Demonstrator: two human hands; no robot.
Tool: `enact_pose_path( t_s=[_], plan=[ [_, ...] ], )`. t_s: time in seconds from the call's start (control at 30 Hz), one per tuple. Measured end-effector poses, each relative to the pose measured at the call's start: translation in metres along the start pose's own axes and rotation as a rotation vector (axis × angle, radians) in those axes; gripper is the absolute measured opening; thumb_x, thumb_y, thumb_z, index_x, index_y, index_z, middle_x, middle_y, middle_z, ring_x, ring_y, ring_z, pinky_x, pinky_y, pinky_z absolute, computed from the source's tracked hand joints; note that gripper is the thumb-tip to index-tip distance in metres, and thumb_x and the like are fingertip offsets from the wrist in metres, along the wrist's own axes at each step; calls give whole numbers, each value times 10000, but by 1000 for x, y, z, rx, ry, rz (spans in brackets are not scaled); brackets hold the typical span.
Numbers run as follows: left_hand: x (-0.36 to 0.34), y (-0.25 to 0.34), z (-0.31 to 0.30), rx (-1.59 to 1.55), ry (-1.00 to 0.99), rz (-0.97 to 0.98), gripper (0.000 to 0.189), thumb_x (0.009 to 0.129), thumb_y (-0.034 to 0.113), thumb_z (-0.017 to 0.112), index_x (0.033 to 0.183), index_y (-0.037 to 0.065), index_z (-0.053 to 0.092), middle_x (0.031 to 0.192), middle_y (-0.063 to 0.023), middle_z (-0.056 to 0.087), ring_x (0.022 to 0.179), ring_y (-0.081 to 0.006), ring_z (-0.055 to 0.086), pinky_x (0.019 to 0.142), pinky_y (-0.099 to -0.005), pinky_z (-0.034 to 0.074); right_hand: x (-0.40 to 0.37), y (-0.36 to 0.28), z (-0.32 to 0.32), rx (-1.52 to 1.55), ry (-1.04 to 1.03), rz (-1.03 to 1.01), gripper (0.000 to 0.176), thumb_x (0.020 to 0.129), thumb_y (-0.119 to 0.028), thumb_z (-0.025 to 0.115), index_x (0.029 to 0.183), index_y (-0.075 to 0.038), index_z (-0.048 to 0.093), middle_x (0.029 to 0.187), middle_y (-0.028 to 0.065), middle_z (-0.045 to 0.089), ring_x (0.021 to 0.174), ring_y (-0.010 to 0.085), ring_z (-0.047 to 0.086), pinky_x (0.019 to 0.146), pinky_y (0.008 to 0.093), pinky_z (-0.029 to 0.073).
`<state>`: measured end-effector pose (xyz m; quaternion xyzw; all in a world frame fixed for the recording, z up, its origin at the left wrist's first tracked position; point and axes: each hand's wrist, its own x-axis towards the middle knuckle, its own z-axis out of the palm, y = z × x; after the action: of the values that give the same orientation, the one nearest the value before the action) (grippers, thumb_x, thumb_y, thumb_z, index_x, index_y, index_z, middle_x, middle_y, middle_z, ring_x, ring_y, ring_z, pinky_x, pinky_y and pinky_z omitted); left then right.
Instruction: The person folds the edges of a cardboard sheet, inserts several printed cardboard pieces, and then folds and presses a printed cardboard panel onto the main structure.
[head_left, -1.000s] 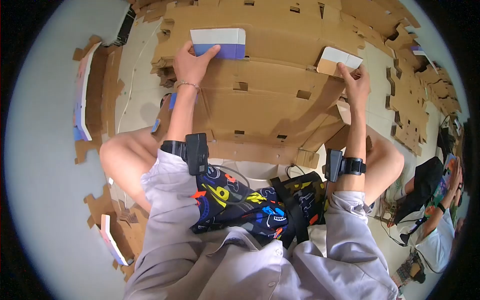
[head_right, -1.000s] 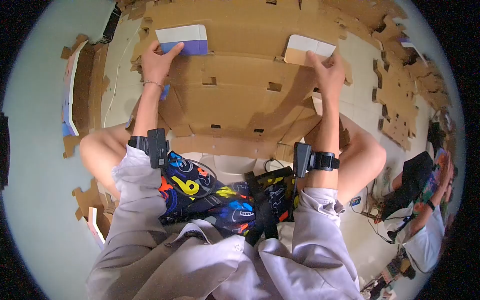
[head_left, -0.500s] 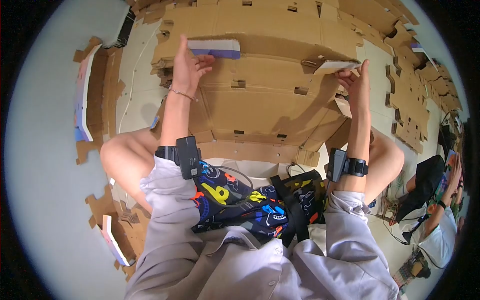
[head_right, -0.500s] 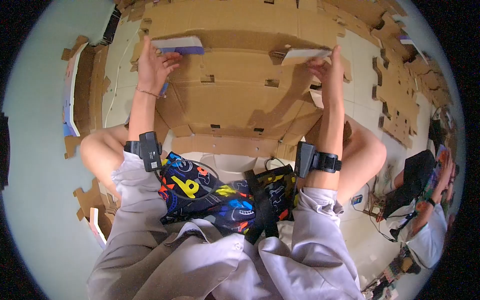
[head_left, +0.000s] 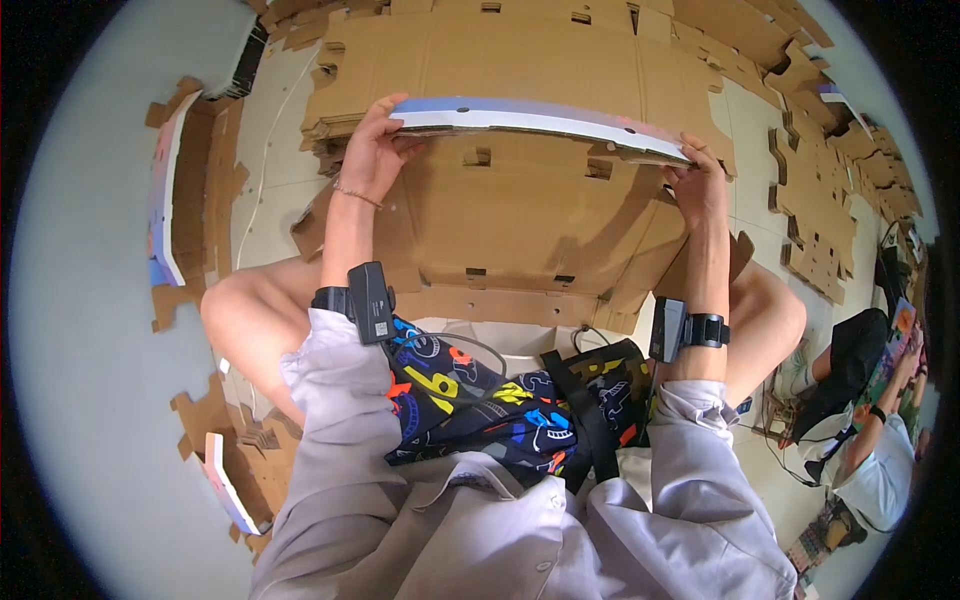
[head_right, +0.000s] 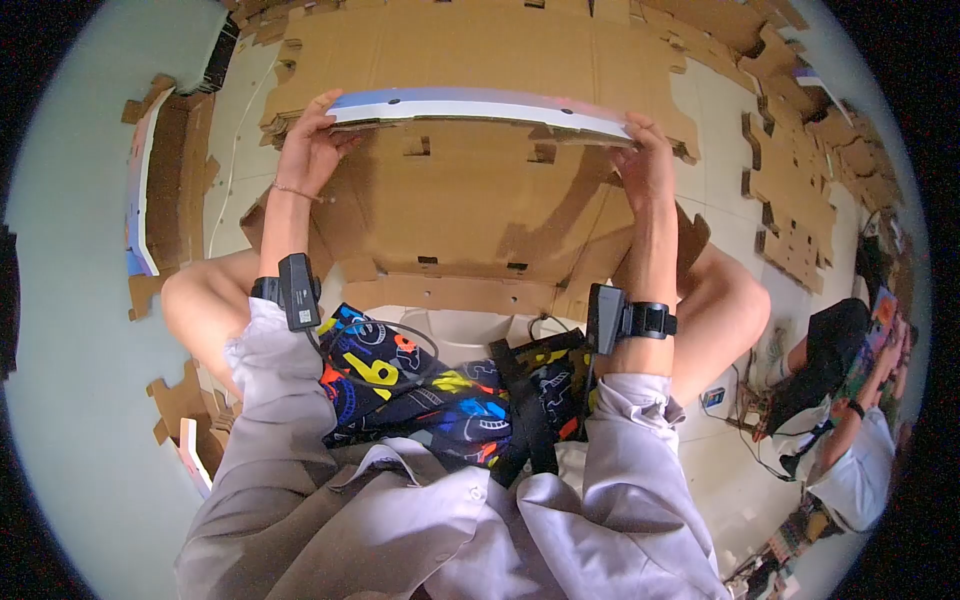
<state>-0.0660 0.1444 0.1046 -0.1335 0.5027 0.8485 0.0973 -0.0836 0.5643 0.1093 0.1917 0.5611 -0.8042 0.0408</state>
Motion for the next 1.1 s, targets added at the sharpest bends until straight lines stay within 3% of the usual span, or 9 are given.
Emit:
enact_pose_path(
  t_s=[0.3, 0.57, 0.67, 0.8, 1.0, 1.1],
  plan=[
    [11, -20, -14, 106, 7, -44, 510, 869, -5, 490, 1345, 166, 423, 1284, -38, 477, 1034, -180, 534, 850, -361, 454, 14, 22, -9, -194, 31, 32, 298, 871, -54, 526, 1169, -58, 521, 1091, 80, 568, 907, 171, 571, 765, 303, 473],
    [23, -40, -12, 291, 295, -79, 454, 847, -3, 567, 1236, 225, 524, 1199, 10, 552, 978, -129, 538, 752, -316, 452, 22, 52, -10, -544, 91, -84, 200, 913, -114, 515, 1096, -64, 578, 1077, 59, 592, 941, 155, 559, 818, 298, 447],
    [29, -50, -11, 408, 392, -103, 389, 849, 21, 580, 1182, 220, 561, 1147, 18, 589, 956, -118, 542, 708, -296, 449, 50, 84, -29, -1003, 78, -573, 228, 893, -119, 485, 1064, -20, 597, 982, 182, 617, 929, 311, 581, 824, 367, 448],
    [42, -77, -28, 623, 319, 70, 314, 883, 46, 539, 1153, 195, 600, 1147, 0, 599, 962, -124, 547, 689, -280, 453, 35, 83, -12, -1122, 155, -489, 267, 906, -151, 433, 1068, -10, 594, 1000, 255, 602, 989, 392, 569, 860, 425, 430],
    [54, -99, -46, 920, 162, 261, 289, 934, 95, 463, 1171, 155, 619, 1111, -60, 630, 1000, -181, 560, 808, -316, 457, 38, 87, -8, -1100, 158, -412, 293, 920, -181, 405, 1067, -15, 596, 1014, 263, 611, 1019, 406, 565, 871, 448, 426],
    [54, -89, -39, 1027, 162, 135, 318, 907, 50, 444, 1152, 141, 626, 1121, -111, 635, 1061, -238, 568, 911, -342, 430, 40, 88, -11, -1199, 139, -369, 285, 922, -176, 403, 1076, -23, 589, 1035, 252, 608, 1023, 402, 564, 879, 449, 429]
  ],
)
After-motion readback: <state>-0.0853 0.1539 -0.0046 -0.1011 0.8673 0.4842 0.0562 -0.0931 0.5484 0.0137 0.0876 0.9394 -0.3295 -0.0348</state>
